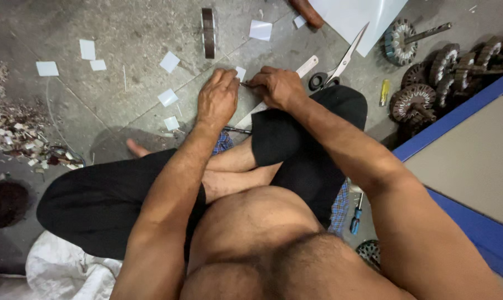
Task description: The person sits on the floor and repeatedly picks up small white rectangular pieces, folds them, and inserts them into a cylindrical metal component. The person handles the pieces one at a time and places the finished assembly back on the floor.
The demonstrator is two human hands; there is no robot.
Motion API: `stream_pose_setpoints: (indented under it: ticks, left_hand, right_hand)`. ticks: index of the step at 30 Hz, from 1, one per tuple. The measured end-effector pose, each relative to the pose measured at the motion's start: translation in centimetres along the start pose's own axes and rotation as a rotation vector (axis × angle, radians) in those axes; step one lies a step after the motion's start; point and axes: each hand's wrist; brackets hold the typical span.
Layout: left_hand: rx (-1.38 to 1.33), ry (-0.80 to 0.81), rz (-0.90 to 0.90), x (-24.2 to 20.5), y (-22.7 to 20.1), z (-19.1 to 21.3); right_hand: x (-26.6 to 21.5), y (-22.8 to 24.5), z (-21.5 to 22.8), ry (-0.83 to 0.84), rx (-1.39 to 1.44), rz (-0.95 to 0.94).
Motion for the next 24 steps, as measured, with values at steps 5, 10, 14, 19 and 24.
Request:
stream_pose_setpoints:
  ticks: [5, 10, 14, 19, 24]
  left_hand:
    - [-0.034, 0.022, -0.008, -0.4, 0.1, 0.0]
    - [-0.023, 0.039, -0.004, -0.3, -0.2, 0.3]
    - [-0.03, 0.01, -0.016, 0.2, -0.2, 0.5]
    - [-0.045, 0.031, 0.01, -0.2, 0.1, 0.1]
    - [-0.065, 0.03, 0.037, -0.4, -0.1, 0.2]
  right_hand:
    - [-0.2, -0.4, -0.3, -0.036, 0.028, -0.101]
    - [-0.5, 0.0, -0.1, 0.104, -0.011, 0.018]
    - [-0.5, 0.2, -0.1, 0.068, 0.015, 0.015]
    - [0.0, -1.0, -0.5, -0.069, 0.043, 0.008]
    - [0.9, -1.1, -0.2, -0.18, 0.01, -0.194]
Point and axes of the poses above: each hand's wrist, its own x-axis towards the middle knuckle, its own z-axis out of the back of the hand, y = z × x, and after that the axes turned 5 degrees about x, right-handed
